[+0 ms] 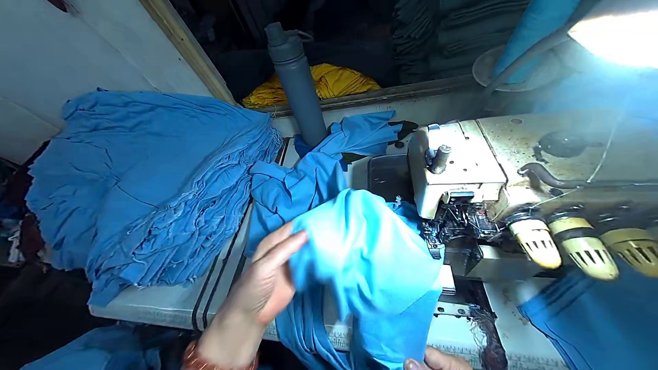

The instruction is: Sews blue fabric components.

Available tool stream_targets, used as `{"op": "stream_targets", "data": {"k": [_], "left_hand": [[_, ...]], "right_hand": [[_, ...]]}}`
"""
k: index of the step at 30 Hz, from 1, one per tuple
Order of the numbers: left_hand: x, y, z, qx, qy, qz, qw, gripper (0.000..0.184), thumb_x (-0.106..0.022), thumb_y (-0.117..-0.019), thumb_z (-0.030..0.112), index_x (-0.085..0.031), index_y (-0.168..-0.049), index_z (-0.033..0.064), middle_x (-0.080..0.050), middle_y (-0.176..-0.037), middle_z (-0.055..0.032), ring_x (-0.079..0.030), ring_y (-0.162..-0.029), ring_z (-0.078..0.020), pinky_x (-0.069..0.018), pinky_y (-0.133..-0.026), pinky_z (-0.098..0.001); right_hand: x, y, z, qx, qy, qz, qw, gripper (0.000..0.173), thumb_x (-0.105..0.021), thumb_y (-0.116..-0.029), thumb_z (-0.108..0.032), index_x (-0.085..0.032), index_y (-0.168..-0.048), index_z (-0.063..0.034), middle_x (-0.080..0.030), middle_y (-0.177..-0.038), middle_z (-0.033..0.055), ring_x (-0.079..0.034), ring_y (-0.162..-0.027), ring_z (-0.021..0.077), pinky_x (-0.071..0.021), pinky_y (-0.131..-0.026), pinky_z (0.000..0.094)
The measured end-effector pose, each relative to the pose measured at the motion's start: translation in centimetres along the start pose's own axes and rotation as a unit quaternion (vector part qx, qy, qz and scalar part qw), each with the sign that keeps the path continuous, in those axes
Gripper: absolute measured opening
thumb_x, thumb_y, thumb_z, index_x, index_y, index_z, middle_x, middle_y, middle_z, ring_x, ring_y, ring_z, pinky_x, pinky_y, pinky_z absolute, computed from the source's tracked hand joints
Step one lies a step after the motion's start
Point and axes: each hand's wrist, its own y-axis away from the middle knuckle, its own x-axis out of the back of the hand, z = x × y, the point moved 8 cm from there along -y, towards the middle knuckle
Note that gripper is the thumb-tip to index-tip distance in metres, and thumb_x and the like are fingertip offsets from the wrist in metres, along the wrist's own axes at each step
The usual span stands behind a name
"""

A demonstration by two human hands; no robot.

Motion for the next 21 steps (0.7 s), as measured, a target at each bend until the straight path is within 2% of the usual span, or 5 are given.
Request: {"op": "stream_targets", "data": {"k": [3, 7, 12, 16, 21], "left_hand": [[2.2, 5.2, -0.9, 0.068, 0.148, 0.056, 0.985, 0.021, -0.056, -0.1013, 0.022, -0.074, -0.11, 0.0142, -0.077, -0.102, -0.0069, -0.076, -0.094, -0.0149, -0.064, -0.083, -0.0355], [8.6, 8.6, -4.4, 0.092, -0.185, 0.123, 0.971, 0.016, -0.057, -0.0938, 0.008, -0.066, -0.107, 0.0054, -0.075, -0.086, 0.001, -0.073, -0.079, -0.0064, -0.0619, -0.072, -0.0238], [3.3, 11.4, -0.5, -0.183, -0.531, 0.133, 0.816, 0.028, -0.064, -0.0934, 0.023, -0.07, -0.104, -0.0014, -0.072, -0.095, -0.0092, -0.068, -0.084, -0.009, -0.0567, -0.077, -0.0271], [-7.0, 13.7, -2.6, -0.237, -0.481, -0.064, 0.842, 0.036, -0.071, -0.0962, 0.035, -0.075, -0.116, 0.0049, -0.074, -0.111, -0.0119, -0.07, -0.103, -0.0155, -0.0566, -0.089, -0.0323], [-7.5, 12.4, -5.6, -0.204, -0.362, 0.025, 0.909, 0.023, -0.057, -0.1026, 0.013, -0.074, -0.093, 0.0005, -0.076, -0.093, -0.0032, -0.07, -0.093, -0.0025, -0.0541, -0.088, -0.019]], "right_hand": [[-0.2, 0.7, -0.4, 0.005, -0.016, 0.013, 1.0, 0.017, -0.063, -0.0926, 0.002, -0.073, -0.093, -0.0118, -0.075, -0.082, -0.0119, -0.069, -0.076, -0.003, -0.0581, -0.073, 0.0217], [0.0, 1.6, -0.5, 0.009, 0.012, 0.006, 1.0, 0.011, -0.065, -0.091, 0.004, -0.074, -0.093, -0.0024, -0.075, -0.079, -0.0046, -0.07, -0.072, 0.0002, -0.0597, -0.069, 0.0223], [-0.1, 2.8, -1.3, 0.093, 0.042, -0.028, 0.994, 0.008, -0.068, -0.0914, 0.0, -0.074, -0.097, 0.0011, -0.076, -0.088, -0.003, -0.07, -0.08, -0.0022, -0.0597, -0.072, 0.0186], [-0.8, 3.2, -2.7, 0.154, 0.044, -0.076, 0.984, 0.013, -0.069, -0.094, -0.003, -0.073, -0.105, 0.0026, -0.077, -0.096, 0.0002, -0.071, -0.088, -0.0017, -0.06, -0.079, 0.0184], [-1.4, 3.3, -3.5, 0.145, 0.046, -0.103, 0.983, 0.014, -0.067, -0.0932, 0.0, -0.07, -0.103, 0.0088, -0.076, -0.091, 0.0061, -0.07, -0.085, 0.0, -0.0588, -0.079, 0.0197]]}}
